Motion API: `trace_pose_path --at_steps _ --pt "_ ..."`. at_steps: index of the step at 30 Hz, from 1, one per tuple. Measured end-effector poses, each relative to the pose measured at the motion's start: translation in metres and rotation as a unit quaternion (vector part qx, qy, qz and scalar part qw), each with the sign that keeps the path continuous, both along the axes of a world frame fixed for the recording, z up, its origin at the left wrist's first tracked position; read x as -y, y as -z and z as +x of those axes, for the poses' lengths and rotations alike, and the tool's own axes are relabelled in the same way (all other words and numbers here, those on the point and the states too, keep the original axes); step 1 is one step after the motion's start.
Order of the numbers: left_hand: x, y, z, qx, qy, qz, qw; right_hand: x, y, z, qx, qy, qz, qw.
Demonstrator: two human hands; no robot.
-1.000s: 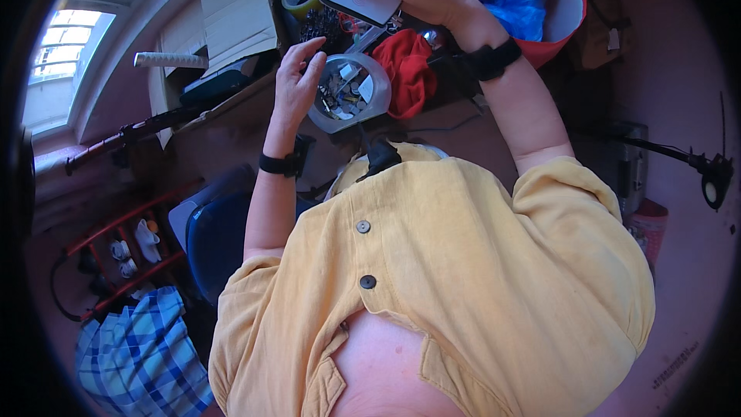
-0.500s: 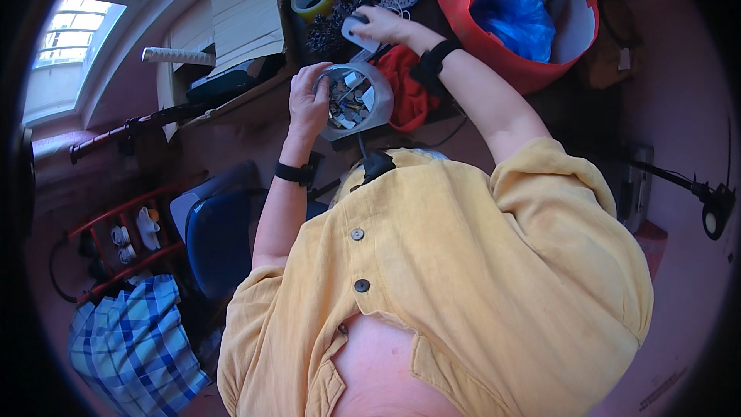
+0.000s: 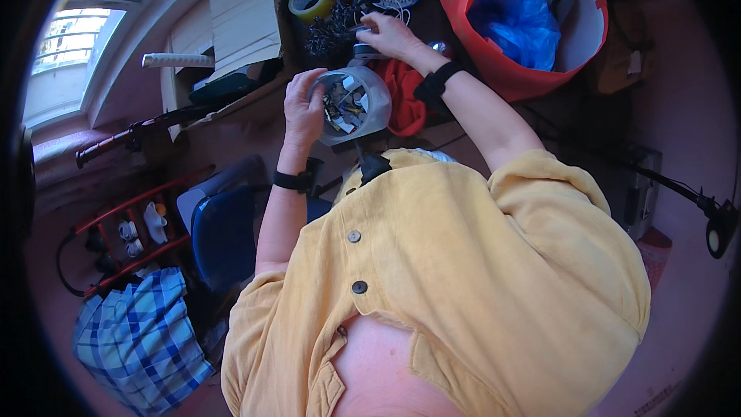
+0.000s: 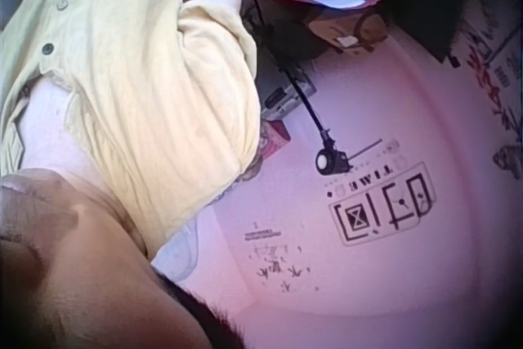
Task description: The person uses scissors to cut yellow tape and applies it to the underside of a blue chair seat. They then place the tape roll and scissors on a nearby table and sort through a small container of miscellaneous items, picking up and inspecting several small objects.
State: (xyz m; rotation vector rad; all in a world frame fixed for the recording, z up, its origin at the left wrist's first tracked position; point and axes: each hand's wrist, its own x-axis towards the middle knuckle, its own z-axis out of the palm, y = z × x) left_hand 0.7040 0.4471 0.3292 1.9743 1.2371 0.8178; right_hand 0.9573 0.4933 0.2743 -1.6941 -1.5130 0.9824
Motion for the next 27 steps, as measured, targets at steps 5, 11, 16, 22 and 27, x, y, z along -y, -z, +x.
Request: trace_pose_path --at_steps 5,11,16,22,27 --pt "-0.002 0.002 0.000 0.002 -0.002 -0.020 1.000 0.004 -0.025 0.016 -0.285 0.109 0.005 0.952" --pt "-0.001 0.001 0.000 0.005 0.000 -0.014 1.000 0.000 -0.058 0.016 -0.345 0.121 0.016 0.931" --pt "-0.011 -0.011 -0.010 -0.014 0.074 -0.053 0.996 0.002 -0.093 0.012 -0.389 0.086 0.050 0.916" --pt "-0.055 -0.042 0.002 0.053 0.086 -0.100 0.990 0.004 -0.133 0.001 -0.428 0.017 0.070 0.901" --pt "-0.079 -0.054 0.038 0.104 0.141 -0.209 0.962 0.010 -0.141 -0.018 -0.392 0.016 0.029 0.919"
